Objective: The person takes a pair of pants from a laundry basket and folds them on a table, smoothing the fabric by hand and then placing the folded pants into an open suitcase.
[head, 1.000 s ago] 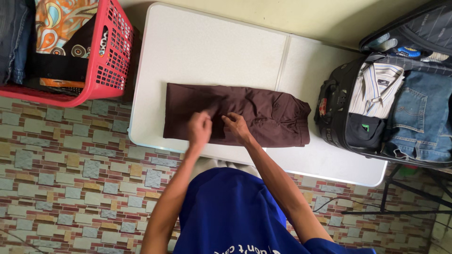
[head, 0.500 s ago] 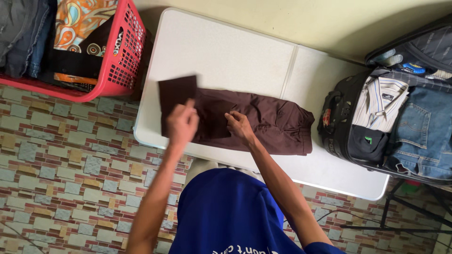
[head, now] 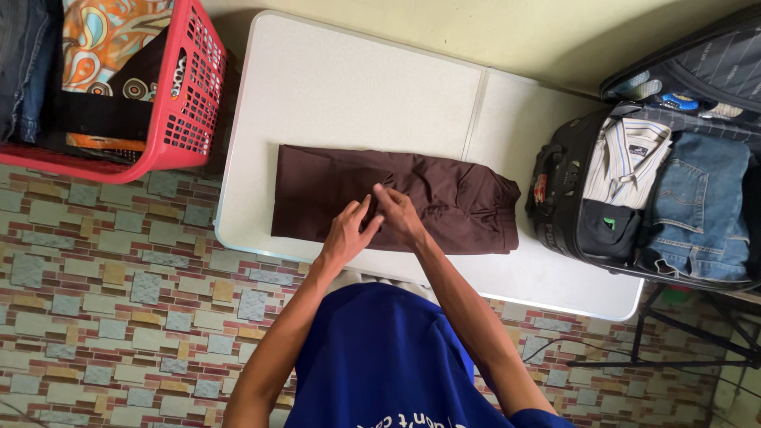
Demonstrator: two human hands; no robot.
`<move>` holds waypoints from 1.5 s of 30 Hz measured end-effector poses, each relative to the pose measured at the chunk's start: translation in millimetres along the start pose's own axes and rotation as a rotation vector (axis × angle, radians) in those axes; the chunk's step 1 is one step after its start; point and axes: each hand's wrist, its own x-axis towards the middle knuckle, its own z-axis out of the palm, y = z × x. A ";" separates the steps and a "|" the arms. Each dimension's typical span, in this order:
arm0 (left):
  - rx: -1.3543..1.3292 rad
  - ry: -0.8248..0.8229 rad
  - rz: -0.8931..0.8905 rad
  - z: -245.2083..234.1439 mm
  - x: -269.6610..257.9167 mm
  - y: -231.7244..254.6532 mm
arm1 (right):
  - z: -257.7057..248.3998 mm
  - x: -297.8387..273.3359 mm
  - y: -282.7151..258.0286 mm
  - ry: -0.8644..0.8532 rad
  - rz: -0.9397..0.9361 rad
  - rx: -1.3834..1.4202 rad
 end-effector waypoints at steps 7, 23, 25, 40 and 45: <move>0.012 -0.063 0.059 -11.0 -17.4 -20.3 | 47.6 -12.8 -57.9 0.126 0.021 -0.452; -0.017 0.693 -0.461 -59.1 -70.8 -143.8 | 217.3 9.0 -134.0 -0.249 -0.235 -0.601; 0.012 0.696 -0.416 -62.1 -69.6 -136.1 | 212.3 2.6 -129.0 -0.218 -0.195 -0.628; 0.592 -0.040 -0.169 -97.1 -86.3 -153.6 | -34.3 26.7 67.5 0.468 0.000 -0.769; 0.406 -0.085 0.013 -125.7 -72.9 -145.2 | -38.7 33.2 93.5 0.567 -0.046 -0.797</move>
